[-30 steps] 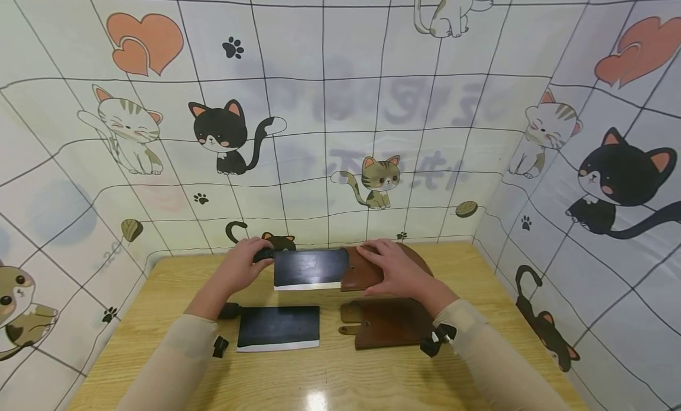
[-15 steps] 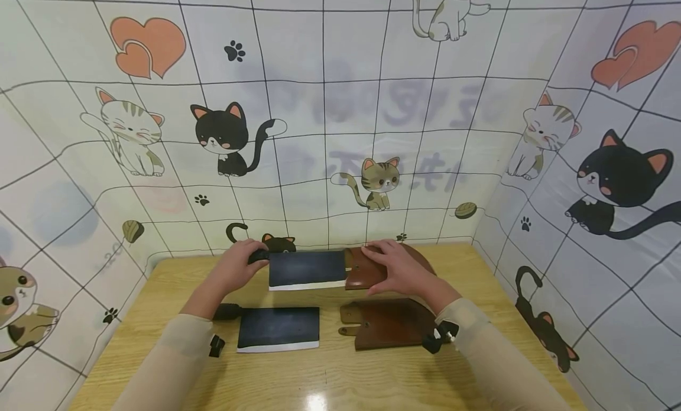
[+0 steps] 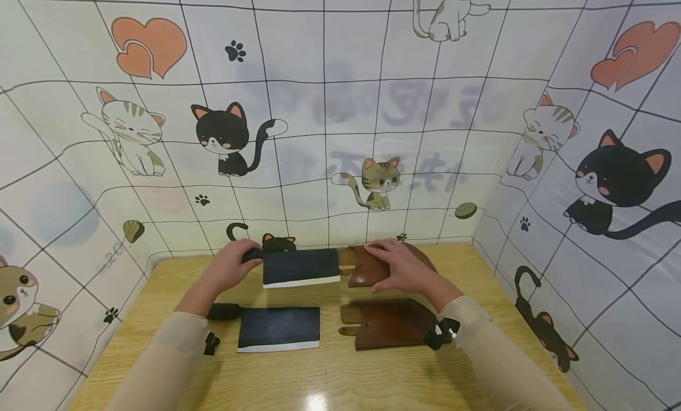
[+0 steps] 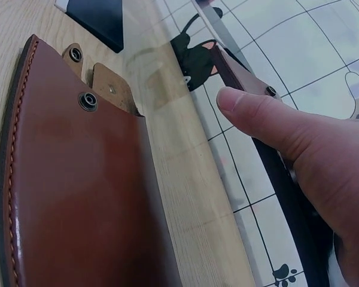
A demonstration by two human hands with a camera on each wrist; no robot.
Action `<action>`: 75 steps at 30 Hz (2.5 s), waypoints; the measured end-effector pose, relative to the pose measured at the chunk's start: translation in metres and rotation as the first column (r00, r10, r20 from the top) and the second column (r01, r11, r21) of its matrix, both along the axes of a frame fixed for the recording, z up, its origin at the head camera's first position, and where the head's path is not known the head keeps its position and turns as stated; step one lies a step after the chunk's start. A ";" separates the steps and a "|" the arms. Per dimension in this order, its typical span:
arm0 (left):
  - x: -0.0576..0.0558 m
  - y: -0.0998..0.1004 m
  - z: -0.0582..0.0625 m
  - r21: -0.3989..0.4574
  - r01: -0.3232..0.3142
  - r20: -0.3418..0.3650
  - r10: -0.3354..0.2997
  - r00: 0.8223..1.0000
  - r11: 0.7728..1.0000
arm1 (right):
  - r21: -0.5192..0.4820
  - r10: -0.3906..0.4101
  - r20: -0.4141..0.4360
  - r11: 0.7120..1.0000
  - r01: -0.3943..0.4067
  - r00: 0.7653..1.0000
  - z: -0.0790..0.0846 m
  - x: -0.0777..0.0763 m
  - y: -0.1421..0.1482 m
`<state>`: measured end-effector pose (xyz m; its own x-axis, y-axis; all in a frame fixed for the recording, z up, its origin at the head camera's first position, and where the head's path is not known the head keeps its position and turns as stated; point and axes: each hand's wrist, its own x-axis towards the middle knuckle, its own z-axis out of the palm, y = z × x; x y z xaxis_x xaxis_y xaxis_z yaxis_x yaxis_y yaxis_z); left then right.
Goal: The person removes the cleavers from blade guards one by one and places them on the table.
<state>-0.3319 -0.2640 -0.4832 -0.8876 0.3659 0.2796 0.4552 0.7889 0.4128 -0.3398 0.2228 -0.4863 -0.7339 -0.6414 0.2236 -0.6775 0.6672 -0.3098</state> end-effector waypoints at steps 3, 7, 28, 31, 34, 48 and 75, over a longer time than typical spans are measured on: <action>-0.001 -0.004 0.000 -0.010 -0.007 0.023 0.007 1.000 1.000 | 0.000 -0.003 0.007 1.000 0.003 1.000 0.001 -0.002 0.001; -0.003 -0.010 -0.002 -0.021 0.005 0.041 -0.004 0.999 1.000 | 0.011 -0.014 0.029 1.000 0.014 0.999 0.000 -0.004 0.004; -0.014 -0.033 -0.012 -0.025 0.036 0.048 -0.035 0.998 0.999 | 0.052 -0.023 0.111 0.998 0.018 0.994 -0.002 -0.014 0.008; -0.017 -0.037 -0.016 -0.024 0.033 0.047 -0.031 0.998 0.999 | 0.059 -0.028 0.123 0.998 0.021 0.992 -0.002 -0.015 0.007; -0.018 -0.039 -0.019 -0.016 0.023 0.057 -0.022 0.998 1.000 | 0.057 -0.026 0.125 0.998 0.019 0.992 -0.002 -0.016 0.006; -0.022 -0.045 -0.034 -0.008 0.003 0.120 -0.002 0.993 1.000 | 0.082 -0.023 0.178 0.997 0.009 0.984 -0.017 -0.024 -0.003; -0.031 -0.052 -0.062 -0.012 0.002 0.113 0.000 0.994 1.000 | 0.088 -0.029 0.293 0.996 0.003 0.956 -0.046 -0.038 -0.011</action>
